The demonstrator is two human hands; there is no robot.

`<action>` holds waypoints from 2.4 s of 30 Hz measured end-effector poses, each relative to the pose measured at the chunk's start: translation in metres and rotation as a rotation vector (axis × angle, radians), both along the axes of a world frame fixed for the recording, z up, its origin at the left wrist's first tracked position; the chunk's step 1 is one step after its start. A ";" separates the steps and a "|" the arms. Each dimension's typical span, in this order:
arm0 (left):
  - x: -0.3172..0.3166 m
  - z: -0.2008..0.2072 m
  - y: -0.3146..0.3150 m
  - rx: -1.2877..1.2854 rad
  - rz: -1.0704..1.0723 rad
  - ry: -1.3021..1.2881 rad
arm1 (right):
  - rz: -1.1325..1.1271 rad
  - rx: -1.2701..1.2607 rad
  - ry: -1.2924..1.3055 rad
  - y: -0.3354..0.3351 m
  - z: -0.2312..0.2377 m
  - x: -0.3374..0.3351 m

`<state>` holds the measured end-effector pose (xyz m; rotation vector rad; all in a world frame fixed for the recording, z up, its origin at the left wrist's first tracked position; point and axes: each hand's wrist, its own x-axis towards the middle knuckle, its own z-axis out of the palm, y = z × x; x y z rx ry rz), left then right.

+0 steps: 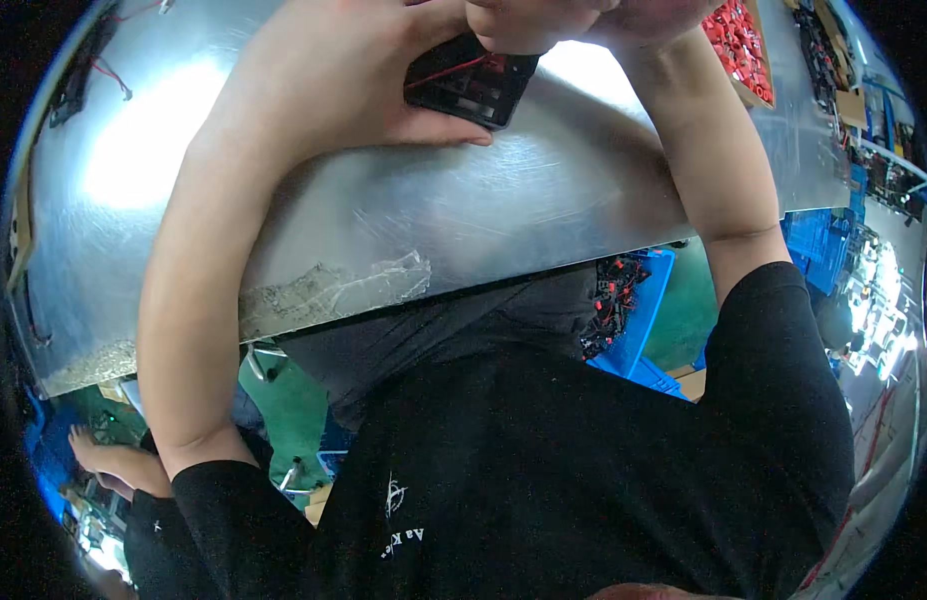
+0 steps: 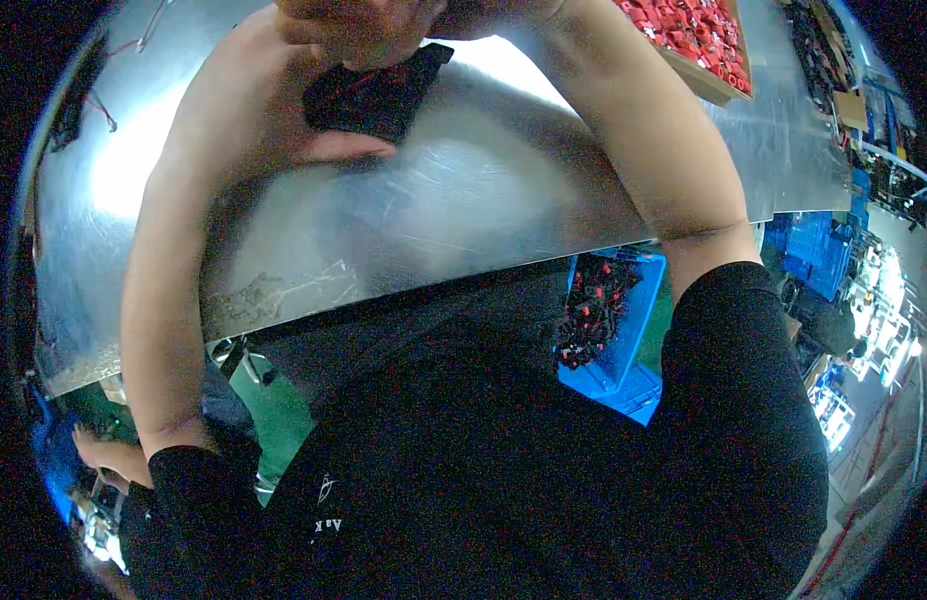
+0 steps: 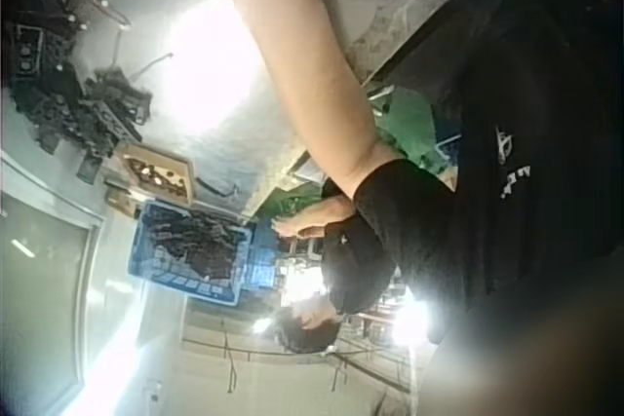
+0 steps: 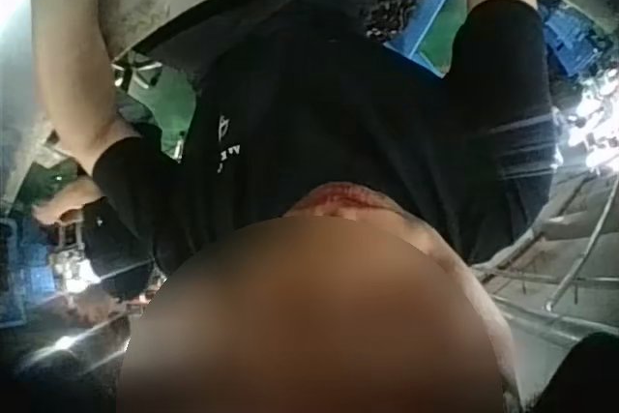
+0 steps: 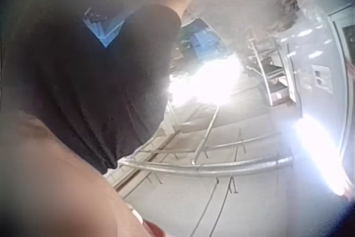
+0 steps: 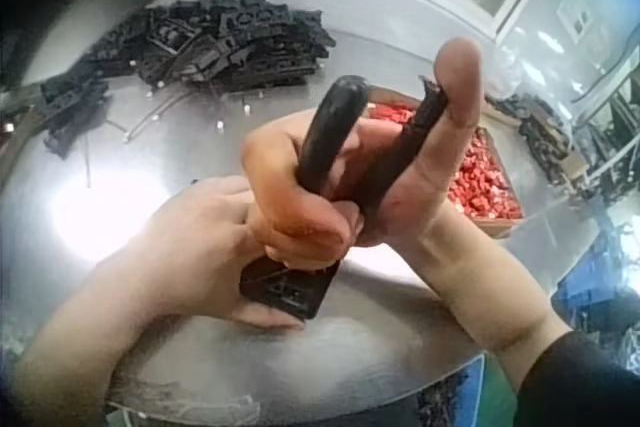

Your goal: Assembling electronic cooling fans and trimming wires using pliers at a manufacturing workbench.

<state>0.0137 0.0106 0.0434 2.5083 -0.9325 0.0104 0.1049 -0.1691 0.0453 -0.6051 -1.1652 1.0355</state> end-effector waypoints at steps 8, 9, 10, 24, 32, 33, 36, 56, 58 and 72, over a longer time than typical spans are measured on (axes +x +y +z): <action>0.009 -0.024 0.005 -0.167 -0.158 -0.053 | 0.289 -0.089 0.348 0.006 -0.008 -0.002; 0.007 -0.024 0.003 -0.178 -0.153 -0.093 | 0.238 -0.105 0.284 0.006 -0.010 0.002; 0.004 -0.023 0.002 -0.189 -0.149 -0.134 | 0.233 -0.106 0.285 0.002 -0.010 -0.002; -0.033 -0.028 -0.034 0.028 0.357 -0.321 | -0.923 0.064 0.602 -0.031 0.038 -0.085; -0.033 -0.026 -0.039 0.044 0.365 -0.344 | -0.665 0.165 0.667 -0.031 0.031 -0.074; -0.033 -0.024 -0.040 0.036 0.359 -0.354 | -0.663 0.167 0.667 -0.030 0.033 -0.074; -0.033 -0.024 -0.041 0.045 0.360 -0.365 | -0.688 0.129 0.623 -0.028 0.032 -0.078; -0.034 -0.030 -0.038 0.013 0.380 -0.381 | -1.058 0.174 0.457 -0.029 0.022 -0.085; -0.035 -0.033 -0.038 0.010 0.382 -0.367 | -1.052 0.189 0.448 -0.027 0.022 -0.086; -0.033 -0.021 -0.041 0.065 0.363 -0.386 | -1.166 -0.130 0.094 -0.022 0.011 -0.064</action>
